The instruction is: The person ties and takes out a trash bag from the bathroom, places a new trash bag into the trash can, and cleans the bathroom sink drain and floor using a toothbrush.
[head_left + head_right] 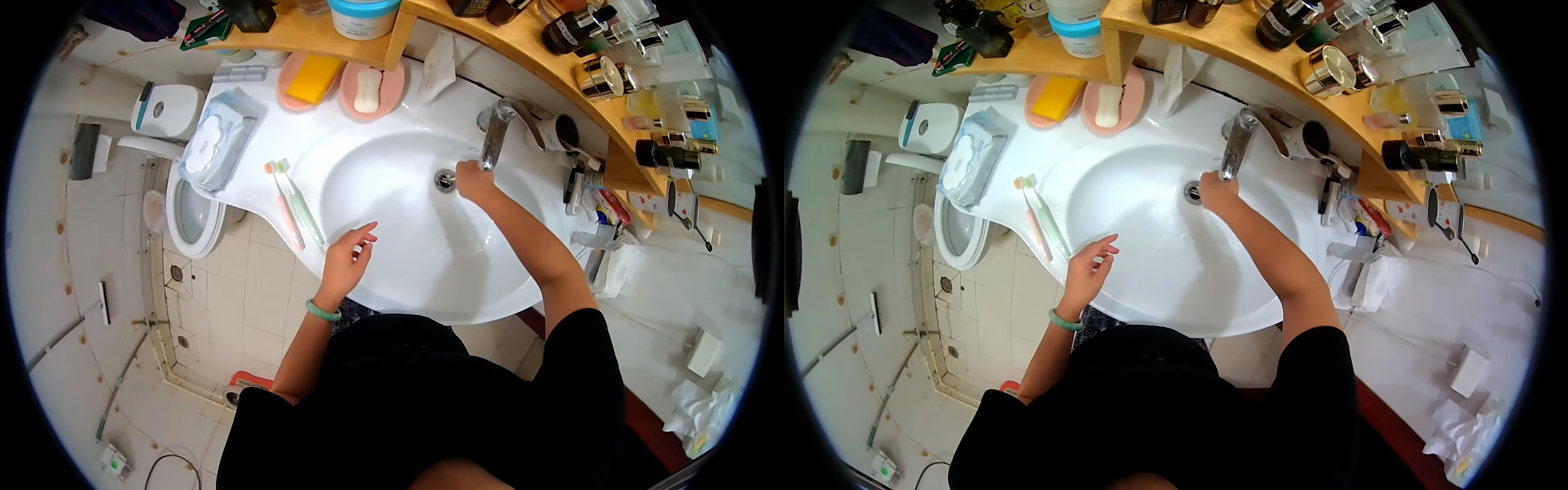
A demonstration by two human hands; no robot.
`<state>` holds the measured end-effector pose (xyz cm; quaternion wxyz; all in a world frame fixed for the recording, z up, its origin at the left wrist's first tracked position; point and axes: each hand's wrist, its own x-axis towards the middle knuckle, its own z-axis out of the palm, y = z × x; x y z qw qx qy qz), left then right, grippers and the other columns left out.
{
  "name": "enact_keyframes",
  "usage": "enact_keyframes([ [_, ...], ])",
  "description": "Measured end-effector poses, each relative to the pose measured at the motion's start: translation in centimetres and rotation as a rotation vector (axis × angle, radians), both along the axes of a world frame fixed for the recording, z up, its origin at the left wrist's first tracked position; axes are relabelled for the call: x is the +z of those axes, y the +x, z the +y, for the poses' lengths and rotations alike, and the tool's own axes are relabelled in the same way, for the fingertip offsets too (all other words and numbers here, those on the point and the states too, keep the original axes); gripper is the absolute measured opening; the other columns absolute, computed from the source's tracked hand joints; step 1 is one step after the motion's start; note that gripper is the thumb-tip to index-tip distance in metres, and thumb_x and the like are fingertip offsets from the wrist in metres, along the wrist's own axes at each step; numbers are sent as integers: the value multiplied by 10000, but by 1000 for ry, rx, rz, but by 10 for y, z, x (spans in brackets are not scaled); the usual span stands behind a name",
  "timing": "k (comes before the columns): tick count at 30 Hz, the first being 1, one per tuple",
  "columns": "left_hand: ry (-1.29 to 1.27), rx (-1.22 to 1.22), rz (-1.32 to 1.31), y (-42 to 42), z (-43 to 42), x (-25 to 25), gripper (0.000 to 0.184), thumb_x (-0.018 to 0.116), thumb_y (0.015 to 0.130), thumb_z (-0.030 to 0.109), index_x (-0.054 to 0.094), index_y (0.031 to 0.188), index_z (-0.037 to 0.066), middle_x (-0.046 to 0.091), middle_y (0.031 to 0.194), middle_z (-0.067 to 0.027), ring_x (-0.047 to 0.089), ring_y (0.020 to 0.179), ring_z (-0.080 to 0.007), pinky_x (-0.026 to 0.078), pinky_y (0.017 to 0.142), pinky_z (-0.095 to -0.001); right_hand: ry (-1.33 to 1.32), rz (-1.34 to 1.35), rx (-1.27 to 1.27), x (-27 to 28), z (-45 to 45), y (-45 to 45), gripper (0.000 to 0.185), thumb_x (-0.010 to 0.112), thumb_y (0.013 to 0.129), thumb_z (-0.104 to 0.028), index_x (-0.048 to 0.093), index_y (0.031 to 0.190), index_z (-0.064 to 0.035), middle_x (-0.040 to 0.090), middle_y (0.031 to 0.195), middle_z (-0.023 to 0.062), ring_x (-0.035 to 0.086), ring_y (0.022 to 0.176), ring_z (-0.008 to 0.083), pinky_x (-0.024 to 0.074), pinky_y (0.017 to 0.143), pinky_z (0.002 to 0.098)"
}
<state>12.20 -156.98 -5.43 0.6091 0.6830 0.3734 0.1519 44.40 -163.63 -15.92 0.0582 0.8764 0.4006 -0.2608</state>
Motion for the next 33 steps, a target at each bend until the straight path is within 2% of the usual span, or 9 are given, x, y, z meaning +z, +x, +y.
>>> enact_keyframes([
  [2,-9,-8,8,-3,-1,-3,383,522,794,-37,567,1151,94,615,897,-69,586,742,-128,467,568,-220,171,183,-372,-34,-12,21,286,523,788,-247,571,914,6,624,879,165,608,838,265,480,758,320],
  [7,-36,13,-34,-3,-6,-7,384,520,791,-40,569,1148,92,616,893,-73,582,733,-127,467,561,-221,-21,-19,-15,-71,-22,46,209,509,843,-191,584,938,-21,596,882,150,622,776,294,513,601,352],
  [9,-55,10,-42,-4,-6,-7,383,520,791,-41,570,1147,92,616,892,-73,581,730,-126,467,559,-222,-266,459,-479,-5,6,27,242,473,876,-196,539,981,12,568,843,107,570,601,209,486,488,278],
  [13,-42,-17,-51,-4,-6,-3,379,519,789,-41,574,1140,88,617,890,-75,580,732,-128,461,552,-222,-369,989,-1166,-9,1,62,235,443,895,-157,489,1009,43,501,763,47,443,495,101,396,384,193],
  [15,-45,-10,-51,-5,-4,-4,377,519,788,-41,575,1139,88,617,889,-75,580,733,-129,460,551,-222,-488,1586,-1979,1,5,85,247,416,908,-139,454,1051,59,442,695,13,357,452,45,320,346,159],
  [21,-96,-5,-40,-17,-9,-10,377,516,789,-36,574,1141,86,616,893,-73,573,730,-127,458,557,-224,-448,1155,-1492,5,13,61,213,380,913,-109,551,967,7,371,576,-41,248,391,-8,170,303,133],
  [23,-132,-23,-39,-18,-10,-14,377,513,791,-32,572,1144,87,614,904,-72,569,740,-126,457,567,-224,-437,870,-924,13,21,52,200,393,918,-118,554,935,-1,382,568,-39,256,388,-12,166,303,132],
  [26,-122,-29,-43,-16,-8,-13,384,502,792,-35,570,1148,90,611,904,-72,566,743,-127,458,573,-224,-480,767,-695,15,28,47,183,402,918,-119,542,934,-2,380,564,-52,239,379,-14,161,299,133],
  [33,-96,-35,-31,-18,-2,-9,404,489,781,-48,570,1150,94,604,884,-77,563,723,-139,462,569,-235,-429,1069,-1382,16,22,49,234,369,919,-150,532,854,5,391,549,-56,227,345,-9,183,274,134],
])
